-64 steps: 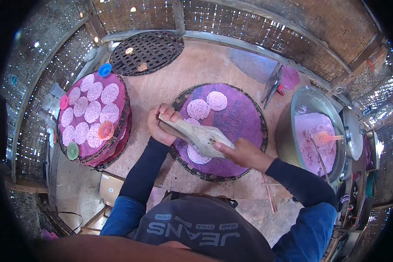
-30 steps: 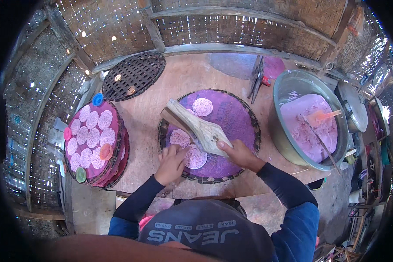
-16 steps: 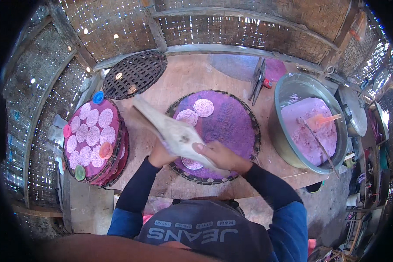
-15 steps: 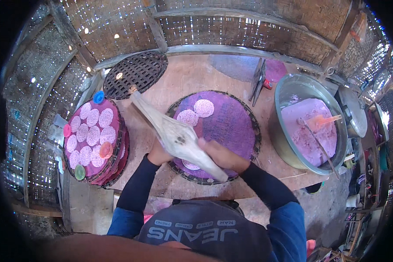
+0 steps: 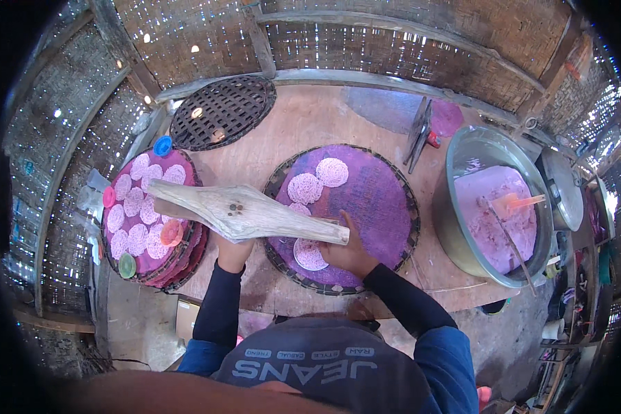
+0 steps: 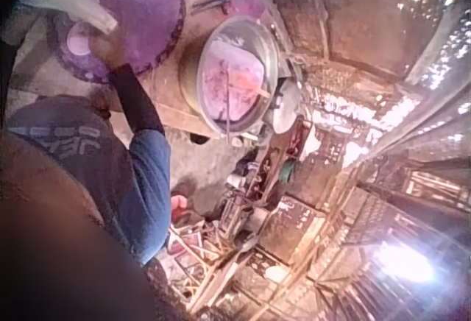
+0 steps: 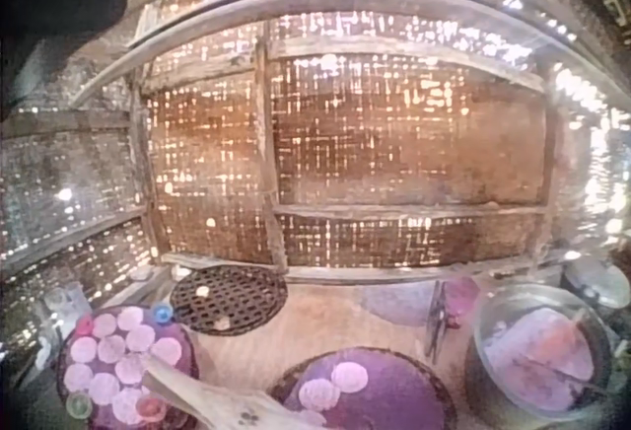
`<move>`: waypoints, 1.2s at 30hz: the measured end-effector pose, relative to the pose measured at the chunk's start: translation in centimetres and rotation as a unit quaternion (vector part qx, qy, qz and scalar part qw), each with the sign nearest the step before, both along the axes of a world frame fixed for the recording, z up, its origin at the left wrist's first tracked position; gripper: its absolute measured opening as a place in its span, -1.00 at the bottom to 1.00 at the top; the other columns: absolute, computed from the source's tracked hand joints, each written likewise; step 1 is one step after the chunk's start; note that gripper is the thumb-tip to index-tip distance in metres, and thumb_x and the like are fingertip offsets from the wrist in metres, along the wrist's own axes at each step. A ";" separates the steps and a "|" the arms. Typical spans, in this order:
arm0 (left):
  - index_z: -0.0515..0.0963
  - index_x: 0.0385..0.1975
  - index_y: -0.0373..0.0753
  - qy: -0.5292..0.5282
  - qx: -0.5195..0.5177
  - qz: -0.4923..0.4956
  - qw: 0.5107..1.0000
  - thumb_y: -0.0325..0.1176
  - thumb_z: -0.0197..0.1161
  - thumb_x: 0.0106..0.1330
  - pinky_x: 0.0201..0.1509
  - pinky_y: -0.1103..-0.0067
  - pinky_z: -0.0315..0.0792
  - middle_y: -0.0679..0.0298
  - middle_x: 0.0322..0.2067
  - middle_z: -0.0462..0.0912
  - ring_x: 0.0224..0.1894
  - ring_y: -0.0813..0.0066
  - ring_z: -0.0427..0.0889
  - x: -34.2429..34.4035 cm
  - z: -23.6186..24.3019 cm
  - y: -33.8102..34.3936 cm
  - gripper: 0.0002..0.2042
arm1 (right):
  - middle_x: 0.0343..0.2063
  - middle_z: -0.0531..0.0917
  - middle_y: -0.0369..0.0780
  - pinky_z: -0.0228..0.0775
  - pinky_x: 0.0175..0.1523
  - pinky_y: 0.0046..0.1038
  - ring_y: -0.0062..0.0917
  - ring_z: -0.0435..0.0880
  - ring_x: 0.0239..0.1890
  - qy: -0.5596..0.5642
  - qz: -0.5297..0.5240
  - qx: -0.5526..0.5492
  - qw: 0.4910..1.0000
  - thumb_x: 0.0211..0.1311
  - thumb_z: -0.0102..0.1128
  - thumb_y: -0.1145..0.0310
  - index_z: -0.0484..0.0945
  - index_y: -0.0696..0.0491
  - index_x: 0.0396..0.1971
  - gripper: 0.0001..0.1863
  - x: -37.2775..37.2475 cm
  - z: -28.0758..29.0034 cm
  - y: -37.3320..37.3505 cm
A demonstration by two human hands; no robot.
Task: The person scoops pink batter from a large metal bowl using a wooden paddle and fills a small metal ring mold placed on a woven tray. The filled molds are arranged on the tray as the process repeats.
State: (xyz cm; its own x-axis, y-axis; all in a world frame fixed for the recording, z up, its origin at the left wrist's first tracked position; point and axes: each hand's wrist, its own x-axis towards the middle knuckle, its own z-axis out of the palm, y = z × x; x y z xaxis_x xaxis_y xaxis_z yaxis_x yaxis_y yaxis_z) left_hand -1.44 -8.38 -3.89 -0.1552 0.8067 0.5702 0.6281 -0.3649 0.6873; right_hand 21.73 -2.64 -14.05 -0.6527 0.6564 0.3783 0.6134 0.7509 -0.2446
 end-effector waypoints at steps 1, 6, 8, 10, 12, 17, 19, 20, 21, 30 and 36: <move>0.51 -0.15 -0.27 -0.019 -0.005 0.000 1.000 -0.29 0.35 -0.01 0.10 0.35 0.30 0.14 -0.17 0.59 -0.06 0.20 0.53 0.1 -0.2 0.0 -0.60 | -0.16 0.57 -0.21 -0.11 0.30 -0.05 -0.34 0.47 -0.04 -0.004 0.006 -0.010 1.000 0.10 -0.01 0.30 0.50 -0.04 -0.10 -0.67 0.1 0.4 -0.1; 0.51 -0.15 -0.28 -0.066 -0.051 -0.005 0.996 -0.27 0.34 0.00 0.11 0.35 0.29 0.13 -0.16 0.59 -0.05 0.19 0.52 0.4 0.1 0.0 -0.60 | -0.10 0.55 -0.19 -0.18 0.34 -0.07 -0.34 0.44 0.05 0.025 0.045 -0.030 0.998 0.06 0.09 0.19 0.47 -0.03 -0.04 -0.58 1.3 2.7 -0.5; 0.50 -0.15 -0.29 -0.083 -0.048 -0.013 0.995 -0.26 0.34 0.00 0.11 0.35 0.29 0.13 -0.16 0.59 -0.05 0.19 0.52 0.3 -0.4 0.1 -0.60 | -0.02 0.49 -0.14 -0.19 0.34 -0.07 -0.30 0.37 0.12 0.009 0.045 -0.058 0.997 0.01 0.16 0.09 0.40 -0.01 0.04 -0.45 1.9 3.7 -0.7; 0.50 -0.16 -0.30 -0.072 -0.038 -0.002 0.997 -0.28 0.34 0.00 0.10 0.36 0.30 0.12 -0.17 0.59 -0.06 0.20 0.53 0.1 -0.7 0.3 -0.61 | 0.07 0.40 -0.07 -0.20 0.34 -0.08 -0.23 0.28 0.20 -0.004 0.049 -0.081 0.996 -0.05 0.22 -0.01 0.30 0.02 0.14 -0.27 2.1 4.8 -1.3; 0.49 -0.16 -0.32 -0.076 -0.037 0.000 0.996 -0.32 0.34 -0.01 0.08 0.37 0.32 0.11 -0.18 0.59 -0.07 0.21 0.53 0.1 -0.6 0.4 -0.61 | 0.15 0.32 -0.03 -0.36 0.35 -0.01 -0.19 0.20 0.25 0.016 0.041 -0.113 0.993 -0.07 0.22 -0.08 0.24 0.08 0.17 -0.18 1.9 4.2 -2.4; 0.47 -0.16 -0.36 -0.127 -0.028 -0.003 0.991 -0.41 0.35 -0.03 0.03 0.41 0.36 0.10 -0.19 0.58 -0.12 0.26 0.56 0.3 -0.4 0.4 -0.61 | 0.20 0.24 0.00 -0.49 0.35 0.02 -0.12 0.09 0.30 0.034 0.014 -0.178 0.983 -0.14 0.27 -0.10 0.18 0.13 0.19 -0.07 1.5 2.9 -3.0; 0.46 -0.17 -0.37 -0.141 -0.025 -0.007 0.990 -0.43 0.36 -0.04 0.02 0.42 0.37 0.11 -0.20 0.58 -0.13 0.28 0.56 0.2 -0.4 0.3 -0.60 | 0.19 0.25 -0.01 -0.51 0.35 0.02 -0.12 0.09 0.30 0.049 0.013 -0.207 0.977 -0.16 0.28 -0.11 0.19 0.14 0.18 -0.07 1.5 3.0 -2.9; 0.46 -0.17 -0.37 -0.149 -0.024 -0.010 0.989 -0.43 0.37 -0.05 0.01 0.43 0.37 0.11 -0.21 0.58 -0.14 0.29 0.56 0.2 -0.3 0.3 -0.60 | 0.18 0.26 -0.02 -0.50 0.35 0.03 -0.13 0.10 0.30 0.044 0.017 -0.201 0.978 -0.17 0.29 -0.11 0.20 0.13 0.17 -0.07 1.5 3.2 -2.9; 0.46 -0.17 -0.37 -0.143 -0.022 -0.004 0.989 -0.44 0.37 -0.05 0.00 0.44 0.38 0.12 -0.21 0.58 -0.14 0.30 0.56 0.1 -0.3 0.4 -0.60 | 0.17 0.27 -0.02 -0.50 0.35 0.03 -0.14 0.10 0.29 0.038 0.020 -0.196 0.980 -0.17 0.29 -0.11 0.20 0.13 0.17 -0.07 1.5 3.5 -2.9; 0.46 -0.19 -0.38 -0.225 -0.039 0.001 0.973 -0.47 0.37 -0.06 -0.02 0.47 0.39 0.15 -0.24 0.58 -0.17 0.35 0.55 0.1 -0.5 1.0 -0.61 | 0.17 0.29 -0.08 -0.44 0.34 0.02 -0.18 0.13 0.28 0.015 0.032 -0.221 0.975 -0.17 0.33 -0.06 0.07 0.10 0.24 0.00 1.7 4.7 -2.8; 0.46 -0.18 -0.39 -0.227 -0.035 0.020 0.973 -0.50 0.35 -0.04 -0.05 0.50 0.40 0.15 -0.25 0.59 -0.20 0.38 0.56 -0.2 -0.2 1.1 -0.63 | 0.20 0.27 -0.15 -0.43 0.34 -0.02 -0.29 0.07 0.33 0.305 0.066 -0.401 0.861 -0.23 0.44 0.07 -0.16 0.09 0.32 0.17 2.0 6.2 -0.6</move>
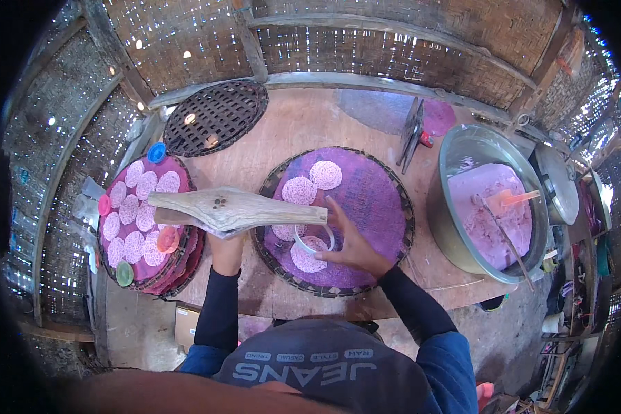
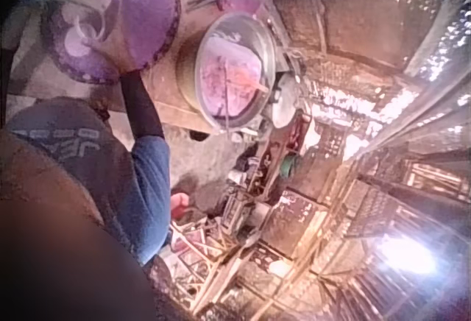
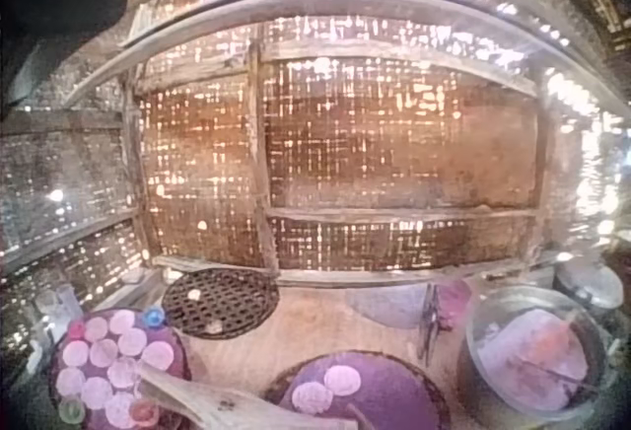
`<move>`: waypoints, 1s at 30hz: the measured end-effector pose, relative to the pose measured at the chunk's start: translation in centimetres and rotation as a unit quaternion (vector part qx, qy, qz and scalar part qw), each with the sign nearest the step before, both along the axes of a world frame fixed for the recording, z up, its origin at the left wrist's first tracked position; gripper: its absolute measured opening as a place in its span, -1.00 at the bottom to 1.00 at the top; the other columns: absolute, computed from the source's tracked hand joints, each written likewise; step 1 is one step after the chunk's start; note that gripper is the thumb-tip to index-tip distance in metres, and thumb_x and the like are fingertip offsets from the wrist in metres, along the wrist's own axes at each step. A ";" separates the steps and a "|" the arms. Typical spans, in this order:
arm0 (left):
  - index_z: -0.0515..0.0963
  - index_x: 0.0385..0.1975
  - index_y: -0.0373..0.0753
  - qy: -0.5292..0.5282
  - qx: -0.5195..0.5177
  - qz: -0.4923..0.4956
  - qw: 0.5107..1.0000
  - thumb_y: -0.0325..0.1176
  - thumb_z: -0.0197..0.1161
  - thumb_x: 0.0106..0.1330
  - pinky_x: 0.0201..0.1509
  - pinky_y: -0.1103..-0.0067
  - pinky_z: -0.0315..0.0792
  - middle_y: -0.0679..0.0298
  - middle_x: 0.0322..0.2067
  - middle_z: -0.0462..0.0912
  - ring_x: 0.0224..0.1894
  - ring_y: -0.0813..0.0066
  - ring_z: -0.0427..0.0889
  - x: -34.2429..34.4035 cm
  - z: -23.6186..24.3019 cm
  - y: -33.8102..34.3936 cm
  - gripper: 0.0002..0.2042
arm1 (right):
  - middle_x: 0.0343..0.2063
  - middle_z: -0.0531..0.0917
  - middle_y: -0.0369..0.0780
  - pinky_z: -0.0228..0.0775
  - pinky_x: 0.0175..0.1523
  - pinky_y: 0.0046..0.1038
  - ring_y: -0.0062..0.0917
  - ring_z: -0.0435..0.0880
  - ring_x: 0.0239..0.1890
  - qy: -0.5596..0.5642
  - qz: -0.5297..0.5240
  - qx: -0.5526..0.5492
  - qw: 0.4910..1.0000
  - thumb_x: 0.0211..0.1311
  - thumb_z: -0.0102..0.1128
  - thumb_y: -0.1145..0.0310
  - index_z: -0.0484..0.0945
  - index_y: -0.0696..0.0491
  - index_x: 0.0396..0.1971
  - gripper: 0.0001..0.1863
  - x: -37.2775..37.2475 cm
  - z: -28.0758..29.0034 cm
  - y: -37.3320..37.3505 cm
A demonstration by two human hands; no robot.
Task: The person scoops pink batter from a large metal bowl using a wooden paddle and fills a small metal ring mold placed on a woven tray. The filled molds are arranged on the tray as the process repeats.
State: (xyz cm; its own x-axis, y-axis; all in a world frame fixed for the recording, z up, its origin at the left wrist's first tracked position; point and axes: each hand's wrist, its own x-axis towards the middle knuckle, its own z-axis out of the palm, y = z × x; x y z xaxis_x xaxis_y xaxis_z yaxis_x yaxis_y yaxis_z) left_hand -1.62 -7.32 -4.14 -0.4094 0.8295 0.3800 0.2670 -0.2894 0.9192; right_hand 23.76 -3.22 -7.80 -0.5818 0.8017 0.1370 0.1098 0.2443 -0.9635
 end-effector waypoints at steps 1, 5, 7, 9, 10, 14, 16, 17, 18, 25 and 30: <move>0.46 -0.18 -0.39 -0.017 0.002 0.001 1.000 -0.51 0.35 -0.03 -0.05 0.50 0.40 0.15 -0.25 0.59 -0.20 0.37 0.56 -0.1 0.1 0.0 -0.63 | 0.20 0.27 -0.15 -0.42 0.34 -0.02 -0.31 0.06 0.33 0.026 0.006 -0.036 0.999 -0.24 0.45 0.08 -0.19 0.09 0.33 0.19 0.1 0.3 0.1; 0.45 -0.17 -0.40 -0.039 -0.012 0.007 0.999 -0.53 0.34 -0.02 -0.04 0.50 0.39 0.15 -0.22 0.57 -0.17 0.38 0.55 -0.4 -0.1 0.1 -0.63 | 0.20 0.28 -0.17 -0.33 0.33 0.01 -0.30 0.11 0.30 -0.193 0.051 0.137 0.970 -0.25 0.45 0.07 -0.15 0.09 0.32 0.18 0.6 -0.3 -0.6; 0.45 -0.16 -0.40 -0.038 0.006 0.007 0.999 -0.53 0.34 -0.02 -0.04 0.51 0.39 0.15 -0.21 0.57 -0.17 0.39 0.54 -0.5 -0.5 0.1 -0.62 | 0.19 0.29 -0.18 -0.30 0.32 0.03 -0.29 0.14 0.29 -0.225 0.046 0.168 0.959 -0.28 0.46 0.05 -0.12 0.09 0.32 0.18 0.6 -0.1 -1.8; 0.44 -0.16 -0.40 -0.041 0.003 0.005 0.999 -0.54 0.34 -0.03 -0.03 0.51 0.39 0.16 -0.20 0.56 -0.17 0.39 0.54 -0.4 -0.6 0.0 -0.62 | 0.18 0.30 -0.18 -0.30 0.32 0.05 -0.28 0.17 0.27 -0.227 0.034 0.195 0.953 -0.29 0.45 0.03 -0.10 0.08 0.32 0.18 0.9 -0.7 -2.2; 0.44 -0.16 -0.40 -0.045 -0.008 0.005 0.999 -0.54 0.35 -0.03 -0.03 0.51 0.39 0.16 -0.20 0.56 -0.18 0.39 0.54 -0.4 -0.2 0.0 -0.61 | 0.17 0.31 -0.18 -0.30 0.32 0.06 -0.27 0.18 0.25 -0.229 0.028 0.209 0.950 -0.30 0.45 0.03 -0.09 0.07 0.31 0.17 1.0 -1.0 -2.4; 0.44 -0.17 -0.39 -0.065 -0.010 -0.006 0.998 -0.53 0.36 -0.04 -0.03 0.52 0.38 0.17 -0.22 0.56 -0.18 0.39 0.54 -0.1 -0.2 0.3 -0.62 | 0.15 0.32 -0.17 -0.30 0.32 0.07 -0.27 0.20 0.24 -0.255 0.017 0.242 0.936 -0.29 0.42 -0.01 -0.07 0.06 0.31 0.16 0.6 -2.5 -2.6; 0.45 -0.18 -0.39 -0.039 -0.003 -0.005 0.999 -0.53 0.36 -0.04 -0.03 0.51 0.39 0.16 -0.22 0.56 -0.19 0.39 0.54 0.0 -0.5 0.4 -0.62 | 0.15 0.33 -0.17 -0.30 0.31 0.07 -0.27 0.20 0.23 -0.268 0.007 0.252 0.930 -0.29 0.41 -0.03 -0.07 0.06 0.31 0.16 0.4 -2.9 -2.5; 0.45 -0.19 -0.39 -0.026 0.000 -0.005 1.000 -0.53 0.36 -0.05 -0.04 0.51 0.39 0.16 -0.23 0.56 -0.19 0.39 0.54 0.0 -0.5 0.4 -0.62 | 0.15 0.32 -0.17 -0.30 0.31 0.07 -0.27 0.20 0.24 -0.267 0.006 0.246 0.932 -0.28 0.41 -0.04 -0.07 0.06 0.31 0.16 0.3 -2.9 -2.4; 0.45 -0.19 -0.39 -0.031 0.002 -0.009 0.999 -0.53 0.36 -0.04 -0.04 0.51 0.39 0.16 -0.23 0.56 -0.19 0.39 0.54 0.0 -0.5 0.3 -0.62 | 0.15 0.32 -0.18 -0.31 0.31 0.07 -0.27 0.19 0.24 -0.266 0.005 0.239 0.934 -0.28 0.41 -0.05 -0.07 0.05 0.31 0.16 0.3 -2.8 -2.2; 0.45 -0.18 -0.40 -0.065 0.002 -0.008 0.998 -0.51 0.37 -0.04 -0.04 0.51 0.39 0.15 -0.22 0.57 -0.18 0.40 0.54 -0.2 -0.3 0.4 -0.61 | 0.14 0.30 -0.09 -0.11 0.32 -0.16 -0.19 0.24 0.22 0.010 -0.035 0.085 0.996 -0.25 0.48 0.06 -0.13 0.01 0.33 0.18 1.0 -2.5 0.3; 0.45 -0.16 -0.40 -0.037 0.000 0.022 0.999 -0.50 0.36 -0.03 -0.03 0.50 0.39 0.14 -0.21 0.56 -0.17 0.39 0.54 -0.7 -0.2 0.2 -0.61 | 0.16 0.27 -0.02 0.00 0.30 -0.28 -0.22 0.24 0.22 -0.114 -0.096 0.053 0.987 -0.27 0.50 0.18 -0.16 0.00 0.34 0.20 2.6 0.0 2.9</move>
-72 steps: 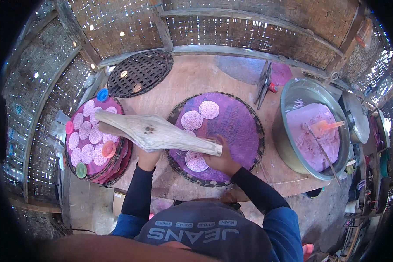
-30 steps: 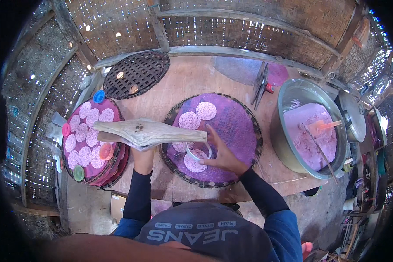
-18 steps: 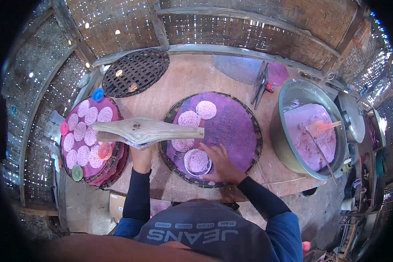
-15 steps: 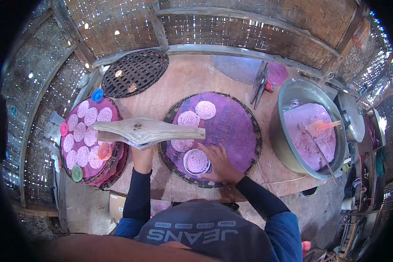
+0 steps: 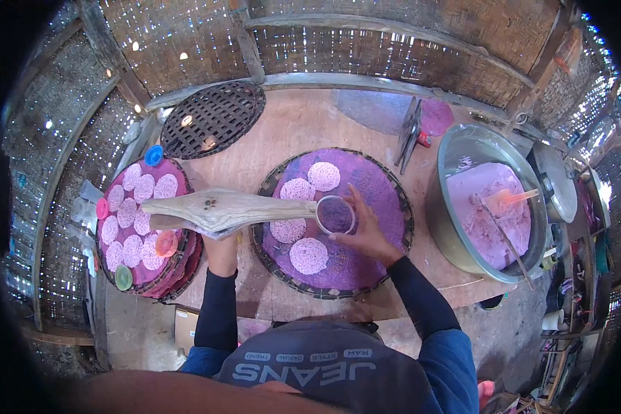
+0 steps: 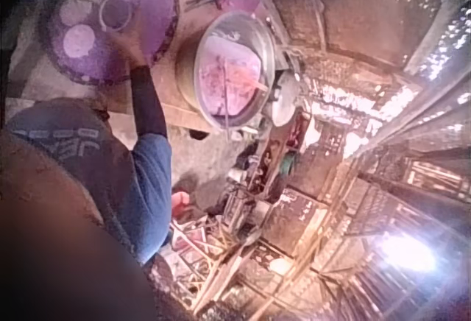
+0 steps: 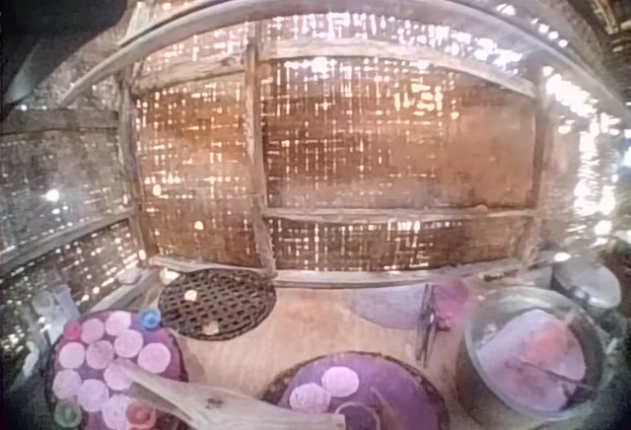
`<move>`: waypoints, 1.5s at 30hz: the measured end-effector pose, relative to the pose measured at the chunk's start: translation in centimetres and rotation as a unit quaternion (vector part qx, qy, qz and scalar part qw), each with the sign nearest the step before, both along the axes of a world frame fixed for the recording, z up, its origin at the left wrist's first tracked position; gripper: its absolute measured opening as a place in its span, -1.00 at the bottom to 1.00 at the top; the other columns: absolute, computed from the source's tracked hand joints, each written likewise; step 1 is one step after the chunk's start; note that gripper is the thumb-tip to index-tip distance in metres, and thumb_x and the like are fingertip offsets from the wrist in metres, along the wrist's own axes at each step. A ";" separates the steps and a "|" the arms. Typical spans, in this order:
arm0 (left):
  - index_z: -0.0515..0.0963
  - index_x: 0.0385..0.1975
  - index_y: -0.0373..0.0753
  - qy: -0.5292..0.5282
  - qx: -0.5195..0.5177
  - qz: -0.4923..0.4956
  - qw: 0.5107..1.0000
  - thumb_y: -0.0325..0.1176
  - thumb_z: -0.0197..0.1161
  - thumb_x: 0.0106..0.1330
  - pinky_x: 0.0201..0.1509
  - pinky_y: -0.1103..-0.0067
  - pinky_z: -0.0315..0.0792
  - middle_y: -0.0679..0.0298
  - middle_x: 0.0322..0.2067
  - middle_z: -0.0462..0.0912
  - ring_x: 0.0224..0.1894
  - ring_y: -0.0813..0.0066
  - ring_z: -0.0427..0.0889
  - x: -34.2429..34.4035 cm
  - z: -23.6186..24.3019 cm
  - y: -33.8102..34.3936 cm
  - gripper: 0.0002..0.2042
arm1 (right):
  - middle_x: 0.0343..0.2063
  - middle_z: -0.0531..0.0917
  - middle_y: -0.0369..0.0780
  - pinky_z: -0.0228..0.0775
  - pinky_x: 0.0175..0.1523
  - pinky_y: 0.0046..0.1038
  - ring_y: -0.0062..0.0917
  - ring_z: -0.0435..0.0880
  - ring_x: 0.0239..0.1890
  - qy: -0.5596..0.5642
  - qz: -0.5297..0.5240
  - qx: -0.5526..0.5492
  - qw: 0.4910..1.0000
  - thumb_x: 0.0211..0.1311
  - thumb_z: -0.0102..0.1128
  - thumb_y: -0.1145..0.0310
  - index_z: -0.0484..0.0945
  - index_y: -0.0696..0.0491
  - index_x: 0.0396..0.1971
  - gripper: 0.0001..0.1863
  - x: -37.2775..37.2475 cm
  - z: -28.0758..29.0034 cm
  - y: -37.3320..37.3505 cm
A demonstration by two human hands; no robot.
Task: The person scoops pink batter from a large metal bowl using a wooden paddle and fills a small metal ring mold placed on a woven tray. The filled molds are arranged on the tray as the process repeats.
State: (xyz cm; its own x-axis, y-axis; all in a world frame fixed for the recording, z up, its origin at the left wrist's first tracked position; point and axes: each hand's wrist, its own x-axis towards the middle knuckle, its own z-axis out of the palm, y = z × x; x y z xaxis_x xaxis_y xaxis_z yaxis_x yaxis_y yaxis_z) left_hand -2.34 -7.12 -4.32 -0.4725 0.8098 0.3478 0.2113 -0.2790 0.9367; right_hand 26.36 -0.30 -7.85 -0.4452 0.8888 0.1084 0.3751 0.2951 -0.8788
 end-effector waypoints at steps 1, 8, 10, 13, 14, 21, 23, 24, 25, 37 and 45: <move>0.45 -0.16 -0.40 0.008 0.004 0.009 1.000 -0.49 0.36 -0.02 -0.02 0.50 0.39 0.14 -0.20 0.56 -0.16 0.39 0.54 0.1 0.1 -0.1 -0.61 | 0.18 0.26 -0.01 -0.01 0.31 -0.31 -0.24 0.21 0.25 -0.069 -0.013 0.008 0.998 -0.26 0.50 0.20 -0.17 0.00 0.34 0.19 0.3 -0.4 0.4; 0.41 -0.10 -0.39 0.171 0.044 0.080 0.981 -0.47 0.34 0.00 0.04 0.44 0.35 0.11 -0.16 0.55 -0.10 0.32 0.53 -0.3 -1.0 0.0 -0.57 | 0.16 0.28 -0.03 0.05 0.25 -0.23 -0.17 0.26 0.19 -0.170 -0.008 0.143 0.975 -0.23 0.43 0.11 -0.09 0.01 0.33 0.12 -1.2 -3.4 0.7; 0.36 -0.03 -0.38 0.254 0.039 0.095 0.962 -0.45 0.33 0.03 0.09 0.42 0.31 0.08 -0.10 0.52 -0.05 0.30 0.50 -0.7 -2.3 0.2 -0.53 | 0.18 0.25 -0.02 0.05 0.27 -0.23 -0.19 0.23 0.22 -0.147 0.006 0.148 0.978 -0.22 0.43 0.10 -0.10 0.02 0.33 0.12 -1.6 -3.6 1.1; 0.27 0.06 -0.35 0.213 0.030 0.055 0.975 -0.35 0.29 0.10 0.21 0.36 0.19 0.07 0.02 0.45 0.07 0.27 0.42 -0.1 -3.3 0.2 -0.47 | 0.18 0.27 0.00 0.10 0.25 -0.26 -0.16 0.26 0.22 0.002 0.010 0.111 0.994 -0.10 0.36 0.09 0.01 0.06 0.30 -0.02 -2.1 -3.1 1.5; 0.25 0.09 -0.34 0.175 0.024 0.034 0.984 -0.30 0.28 0.12 0.26 0.34 0.13 0.07 0.06 0.42 0.11 0.26 0.38 0.4 -3.5 0.1 -0.45 | 0.17 0.28 0.01 0.14 0.23 -0.28 -0.16 0.28 0.21 0.090 -0.027 0.077 0.993 -0.05 0.33 0.11 0.04 0.08 0.28 -0.08 -2.4 -1.7 1.6; 0.07 0.30 -0.07 0.381 -0.065 -0.228 0.894 0.12 -0.14 0.29 0.39 0.33 -0.12 0.15 0.31 0.07 0.34 0.29 0.05 2.7 -0.9 0.3 -0.37 | -0.35 0.61 -0.08 0.41 -0.28 -0.45 -0.31 0.62 -0.33 -0.007 0.051 0.275 0.960 0.16 0.16 0.21 0.55 0.16 -0.25 -0.68 -1.6 14.4 -2.6; 0.16 0.24 -0.11 0.369 -0.043 -0.311 0.875 0.05 -0.09 0.28 0.34 0.36 -0.01 0.13 0.25 0.15 0.29 0.27 0.13 3.9 3.8 0.5 -0.42 | -0.76 0.55 -0.22 0.29 -0.60 -0.43 -0.46 0.53 -0.73 -0.015 0.060 0.268 0.961 0.16 0.17 0.21 0.56 0.12 -0.72 -0.65 -1.4 16.6 -2.2; 0.24 0.19 -0.14 0.340 -0.017 -0.344 0.875 -0.01 -0.04 0.27 0.29 0.38 0.08 0.11 0.20 0.24 0.24 0.25 0.23 6.3 8.4 0.0 -0.46 | -0.75 0.54 -0.23 0.29 -0.60 -0.45 -0.49 0.51 -0.72 0.040 0.026 0.301 0.952 0.16 0.18 0.22 0.56 0.12 -0.64 -0.70 -0.7 17.1 -1.1; 0.31 0.14 -0.16 0.310 0.000 -0.369 0.876 -0.07 0.01 0.25 0.24 0.39 0.18 0.09 0.14 0.33 0.18 0.22 0.32 8.4 12.6 -0.9 -0.50 | -0.73 0.54 -0.24 0.29 -0.60 -0.47 -0.53 0.50 -0.72 0.098 0.001 0.330 0.939 0.15 0.19 0.23 0.55 0.12 -0.56 -0.75 -0.3 17.0 0.5; 0.57 -0.38 -0.11 0.669 0.158 -0.257 0.679 -0.16 0.30 -0.21 -0.50 0.42 0.44 0.29 -0.54 0.58 -0.54 0.31 0.59 4.9 12.8 -2.0 -0.67 | -0.49 0.40 -0.28 0.39 -0.44 -0.59 -0.62 0.47 -0.65 0.150 0.010 0.154 0.977 0.08 0.05 0.53 0.18 0.08 -0.21 -0.69 -3.3 21.9 -7.3; 0.55 -0.24 -0.26 0.289 0.024 -0.401 0.869 -0.10 0.41 -0.12 -0.23 0.47 0.47 0.17 -0.37 0.61 -0.34 0.28 0.61 3.1 9.7 -3.4 -0.53 | -0.68 0.34 -0.20 0.33 -0.55 -0.45 -0.45 0.45 -0.67 0.207 -0.022 0.304 0.929 -0.05 0.00 0.53 0.17 0.11 -0.22 -0.65 8.0 23.5 -9.8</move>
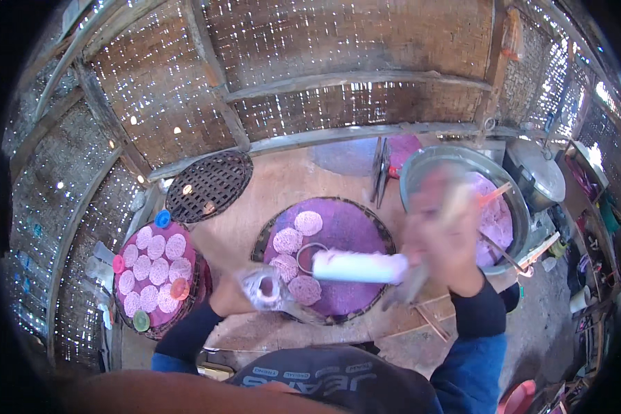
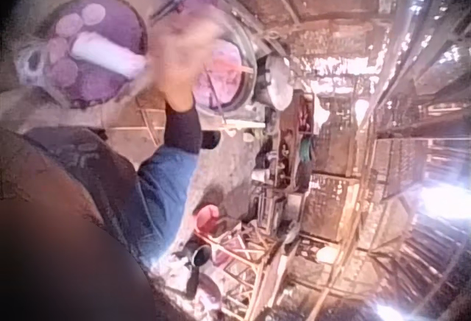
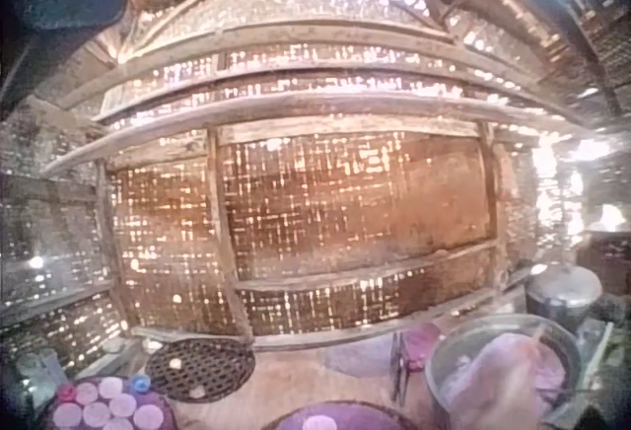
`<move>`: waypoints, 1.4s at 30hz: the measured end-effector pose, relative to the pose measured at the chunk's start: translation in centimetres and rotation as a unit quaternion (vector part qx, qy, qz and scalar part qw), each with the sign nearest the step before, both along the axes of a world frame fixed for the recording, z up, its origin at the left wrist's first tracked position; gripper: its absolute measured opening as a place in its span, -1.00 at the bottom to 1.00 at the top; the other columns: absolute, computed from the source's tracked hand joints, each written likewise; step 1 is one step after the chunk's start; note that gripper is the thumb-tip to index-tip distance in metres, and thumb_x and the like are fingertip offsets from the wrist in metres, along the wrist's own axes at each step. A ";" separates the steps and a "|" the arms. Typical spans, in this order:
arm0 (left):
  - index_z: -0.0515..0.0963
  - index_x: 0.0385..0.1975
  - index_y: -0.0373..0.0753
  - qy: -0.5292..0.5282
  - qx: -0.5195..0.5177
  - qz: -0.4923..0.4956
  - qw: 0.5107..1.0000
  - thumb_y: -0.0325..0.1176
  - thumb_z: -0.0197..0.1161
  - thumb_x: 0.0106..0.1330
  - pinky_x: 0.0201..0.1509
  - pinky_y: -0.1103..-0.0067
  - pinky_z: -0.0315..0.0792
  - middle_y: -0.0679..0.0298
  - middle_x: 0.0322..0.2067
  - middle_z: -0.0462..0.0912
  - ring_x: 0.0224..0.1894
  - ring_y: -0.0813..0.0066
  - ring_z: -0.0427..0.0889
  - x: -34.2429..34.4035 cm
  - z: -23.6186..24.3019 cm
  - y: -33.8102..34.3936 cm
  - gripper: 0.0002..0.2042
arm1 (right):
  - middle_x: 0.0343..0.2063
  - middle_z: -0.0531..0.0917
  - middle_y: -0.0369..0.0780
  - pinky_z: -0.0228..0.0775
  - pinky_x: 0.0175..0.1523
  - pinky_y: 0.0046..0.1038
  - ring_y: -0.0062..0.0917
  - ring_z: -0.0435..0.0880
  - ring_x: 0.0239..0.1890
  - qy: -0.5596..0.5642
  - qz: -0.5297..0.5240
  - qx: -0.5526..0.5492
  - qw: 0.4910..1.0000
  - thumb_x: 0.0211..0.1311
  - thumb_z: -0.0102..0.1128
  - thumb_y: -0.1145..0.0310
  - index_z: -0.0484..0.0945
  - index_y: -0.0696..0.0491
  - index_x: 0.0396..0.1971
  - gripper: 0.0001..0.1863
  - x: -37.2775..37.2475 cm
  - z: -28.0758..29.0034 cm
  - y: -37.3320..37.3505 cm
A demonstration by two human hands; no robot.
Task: The person scoops pink batter from a large metal bowl using a wooden paddle and fills a small metal ring mold placed on a woven tray. The filled molds are arranged on the tray as the process repeats.
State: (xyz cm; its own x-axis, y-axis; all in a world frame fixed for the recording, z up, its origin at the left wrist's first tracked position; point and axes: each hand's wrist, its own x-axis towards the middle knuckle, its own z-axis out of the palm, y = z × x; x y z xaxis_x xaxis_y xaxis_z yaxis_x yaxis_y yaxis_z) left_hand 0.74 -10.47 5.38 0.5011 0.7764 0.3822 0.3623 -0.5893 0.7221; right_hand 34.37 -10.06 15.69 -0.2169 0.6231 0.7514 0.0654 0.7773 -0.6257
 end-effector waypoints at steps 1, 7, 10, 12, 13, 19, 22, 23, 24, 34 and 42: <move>0.52 -0.16 -0.25 0.037 0.030 -0.035 0.998 -0.19 0.40 -0.08 -0.18 0.52 0.45 0.22 -0.33 0.61 -0.32 0.36 0.60 -0.2 -1.4 0.3 -0.54 | -0.75 0.27 -0.26 0.27 -0.66 -0.50 -0.53 0.36 -0.80 0.229 0.057 -0.147 0.961 -0.05 -0.03 0.53 0.15 0.06 -0.28 -0.70 0.1 0.3 -1.0; 0.43 0.02 -0.23 -0.046 -0.103 -0.059 0.992 -0.23 0.33 -0.02 -0.15 0.45 0.40 0.24 -0.30 0.60 -0.26 0.35 0.56 2.9 -6.4 2.6 -0.46 | -0.79 0.19 -0.33 0.07 -0.76 -0.60 -0.63 0.16 -0.89 0.430 -0.005 -0.024 0.903 0.01 -0.14 0.52 0.14 0.00 -0.33 -0.79 0.8 -1.7 0.7; 0.42 0.02 -0.23 -0.024 -0.175 -0.011 0.984 -0.27 0.31 -0.01 -0.12 0.41 0.37 0.25 -0.28 0.59 -0.21 0.29 0.52 3.6 -9.2 3.7 -0.48 | -0.78 0.19 -0.35 0.08 -0.71 -0.59 -0.65 0.16 -0.86 0.494 -0.009 -0.015 0.869 0.02 -0.16 0.53 0.17 -0.02 -0.32 -0.80 1.6 -3.1 1.8; 0.43 0.00 -0.24 -0.021 -0.137 -0.015 0.990 -0.29 0.30 0.00 -0.10 0.40 0.35 0.24 -0.27 0.58 -0.18 0.28 0.50 4.9 -8.0 3.3 -0.50 | -0.77 0.19 -0.38 0.07 -0.68 -0.58 -0.66 0.15 -0.83 0.530 -0.006 -0.014 0.848 0.03 -0.12 0.50 0.20 -0.05 -0.33 -0.81 1.9 -4.4 2.7; 0.43 -0.02 -0.24 -0.028 -0.090 -0.021 0.995 -0.29 0.30 0.00 -0.09 0.39 0.35 0.23 -0.27 0.58 -0.17 0.27 0.50 5.6 -7.4 3.1 -0.52 | -0.77 0.19 -0.38 0.07 -0.68 -0.58 -0.67 0.15 -0.82 0.568 -0.013 -0.020 0.823 0.04 -0.10 0.49 0.21 -0.04 -0.35 -0.83 1.7 -4.8 3.1; 0.45 -0.26 -0.21 -0.430 -0.226 -0.132 0.864 -0.39 0.29 0.05 -0.32 0.40 0.52 0.14 -0.34 0.54 -0.42 0.31 0.57 9.4 -5.2 1.9 -0.74 | -0.76 0.28 -0.36 0.36 -0.48 -0.43 -0.63 0.31 -0.73 0.654 0.007 -0.160 0.739 0.09 -0.04 0.38 0.27 -0.03 -0.60 -0.87 -2.9 -9.6 5.8; 0.41 -0.29 -0.18 -0.416 0.090 -0.096 0.900 -0.49 0.34 -0.04 -0.18 0.39 0.48 0.22 -0.24 0.40 -0.26 0.33 0.46 10.2 -0.6 3.1 -0.69 | -0.43 0.61 -0.22 0.45 -0.13 -0.40 -0.45 0.60 -0.35 0.528 0.095 -0.416 0.734 0.29 -0.12 0.08 0.45 0.01 -0.35 -0.69 -4.4 -14.2 6.1; 0.41 -0.29 -0.18 -0.387 0.251 -0.052 0.886 -0.52 0.37 -0.09 -0.08 0.38 0.45 0.26 -0.18 0.34 -0.15 0.33 0.41 10.4 1.6 3.6 -0.65 | -0.36 0.62 -0.25 0.44 -0.14 -0.39 -0.50 0.60 -0.32 0.370 0.110 -0.438 0.812 0.27 -0.04 0.05 0.50 0.02 -0.26 -0.66 -3.4 -16.5 6.2; 0.40 -0.24 -0.18 -0.342 0.341 -0.038 0.875 -0.53 0.36 -0.07 -0.07 0.39 0.45 0.25 -0.20 0.34 -0.16 0.33 0.41 9.3 2.6 4.6 -0.63 | -0.35 0.62 -0.23 0.44 -0.14 -0.38 -0.46 0.60 -0.30 0.148 -0.027 -0.344 0.927 0.23 0.04 0.11 0.52 0.04 -0.25 -0.70 -2.3 -14.8 5.0; 0.36 -0.19 -0.27 -0.375 0.421 0.166 0.809 -0.46 0.24 -0.04 -0.09 0.44 0.48 0.21 -0.32 0.45 -0.27 0.31 0.54 5.3 1.6 10.1 -0.64 | -0.47 0.56 -0.16 0.36 -0.28 -0.23 -0.33 0.57 -0.36 -0.594 -0.572 -0.045 0.564 -0.03 0.08 0.33 0.61 0.00 -0.50 -0.86 22.1 -14.1 1.0; 0.34 -0.21 -0.27 -0.338 0.401 0.237 0.817 -0.46 0.26 -0.04 -0.15 0.49 0.49 0.20 -0.36 0.47 -0.33 0.35 0.53 5.9 1.3 11.0 -0.64 | -0.69 0.58 -0.23 0.40 -0.58 -0.33 -0.40 0.63 -0.59 -0.597 -0.572 -0.050 0.560 0.03 0.03 0.37 0.56 -0.03 -0.55 -0.88 25.7 -9.2 10.8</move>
State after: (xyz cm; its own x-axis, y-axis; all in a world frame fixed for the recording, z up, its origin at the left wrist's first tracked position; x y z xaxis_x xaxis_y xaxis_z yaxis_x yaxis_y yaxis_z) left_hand 6.63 0.51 6.67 -0.3203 0.1849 0.9291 0.3654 -0.8807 0.3013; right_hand 60.11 0.72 6.51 0.0569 0.8934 0.4457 0.9036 -0.2359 0.3575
